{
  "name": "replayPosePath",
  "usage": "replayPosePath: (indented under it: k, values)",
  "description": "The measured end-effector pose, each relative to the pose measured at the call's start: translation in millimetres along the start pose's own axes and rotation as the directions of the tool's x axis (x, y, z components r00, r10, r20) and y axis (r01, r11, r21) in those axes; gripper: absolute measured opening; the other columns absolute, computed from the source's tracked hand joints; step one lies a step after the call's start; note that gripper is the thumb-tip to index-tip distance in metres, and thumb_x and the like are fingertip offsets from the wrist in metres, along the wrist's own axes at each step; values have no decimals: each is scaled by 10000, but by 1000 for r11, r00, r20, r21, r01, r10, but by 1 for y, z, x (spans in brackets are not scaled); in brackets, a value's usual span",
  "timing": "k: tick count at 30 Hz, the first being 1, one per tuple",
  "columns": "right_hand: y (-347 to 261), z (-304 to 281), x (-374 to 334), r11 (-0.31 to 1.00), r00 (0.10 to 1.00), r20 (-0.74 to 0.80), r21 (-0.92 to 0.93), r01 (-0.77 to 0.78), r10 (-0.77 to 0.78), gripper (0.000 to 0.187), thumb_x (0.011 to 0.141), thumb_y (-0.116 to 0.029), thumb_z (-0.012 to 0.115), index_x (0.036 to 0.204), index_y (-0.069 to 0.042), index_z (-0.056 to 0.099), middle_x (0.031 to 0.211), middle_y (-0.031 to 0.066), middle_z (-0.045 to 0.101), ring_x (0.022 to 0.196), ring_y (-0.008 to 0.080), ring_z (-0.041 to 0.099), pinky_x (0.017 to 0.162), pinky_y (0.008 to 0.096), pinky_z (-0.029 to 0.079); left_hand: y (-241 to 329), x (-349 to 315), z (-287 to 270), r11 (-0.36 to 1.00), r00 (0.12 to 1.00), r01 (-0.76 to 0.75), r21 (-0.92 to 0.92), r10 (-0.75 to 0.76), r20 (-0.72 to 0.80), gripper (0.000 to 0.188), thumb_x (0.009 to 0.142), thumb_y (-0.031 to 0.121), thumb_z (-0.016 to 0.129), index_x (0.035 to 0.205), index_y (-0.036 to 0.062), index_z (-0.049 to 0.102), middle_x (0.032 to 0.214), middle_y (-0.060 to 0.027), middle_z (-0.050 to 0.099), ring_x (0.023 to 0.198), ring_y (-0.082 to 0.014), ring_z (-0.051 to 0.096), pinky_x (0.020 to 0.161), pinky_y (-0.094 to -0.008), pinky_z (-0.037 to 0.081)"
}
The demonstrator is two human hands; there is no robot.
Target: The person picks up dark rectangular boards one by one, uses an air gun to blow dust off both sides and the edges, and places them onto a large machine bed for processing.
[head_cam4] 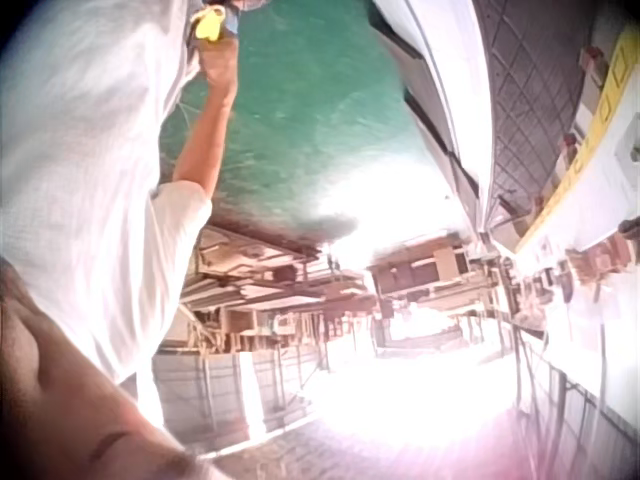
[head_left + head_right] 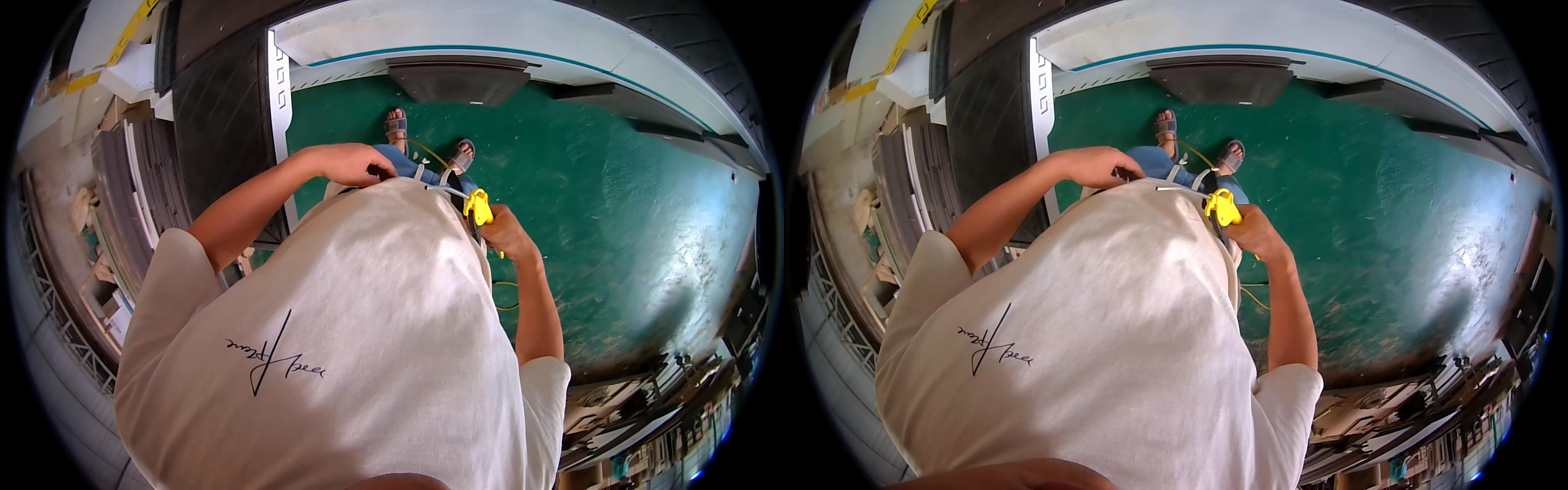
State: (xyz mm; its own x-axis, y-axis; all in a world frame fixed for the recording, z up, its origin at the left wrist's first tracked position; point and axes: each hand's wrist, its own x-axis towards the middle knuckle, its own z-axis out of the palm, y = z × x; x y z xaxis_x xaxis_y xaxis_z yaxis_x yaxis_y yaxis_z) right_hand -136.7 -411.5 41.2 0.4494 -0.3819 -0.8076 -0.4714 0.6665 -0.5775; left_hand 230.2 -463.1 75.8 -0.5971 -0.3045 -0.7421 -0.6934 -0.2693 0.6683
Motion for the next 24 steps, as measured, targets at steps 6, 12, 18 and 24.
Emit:
replayPosePath:
  k: [6,12,18,24]
  values:
    - [-14,4,12,971,990,-71,-215,107,-124,271,906,-216,742,1019,29,708,822,-6,659,746,85,539,662,314,468,18,41,5,974,976,-216,68,218,-28,351,955,146,652,1293,56,685,1187,-112,738,1067,-246,697,932,-363,534]
    - [-41,23,13,971,962,-129,-34,239,-241,257,881,-129,775,1099,-6,712,924,-6,676,849,92,558,794,286,498,10,103,3,927,950,-283,247,236,204,362,879,169,737,1232,95,713,1107,-141,755,986,-236,703,857,-400,531]
    - [-58,34,32,973,972,-131,-151,175,-195,408,920,-348,791,1123,-2,715,937,20,699,837,104,568,798,325,506,18,88,-34,952,916,-201,233,98,390,337,985,277,685,1263,89,718,1093,-59,762,988,-172,668,870,-381,523]
    - [-57,36,50,997,992,-95,-23,79,-81,414,972,-299,737,1195,48,697,1058,79,727,924,148,641,868,316,528,-24,103,-12,946,915,-319,-59,324,239,500,922,400,660,1216,-3,698,1114,-118,721,1021,-205,642,891,-396,494]
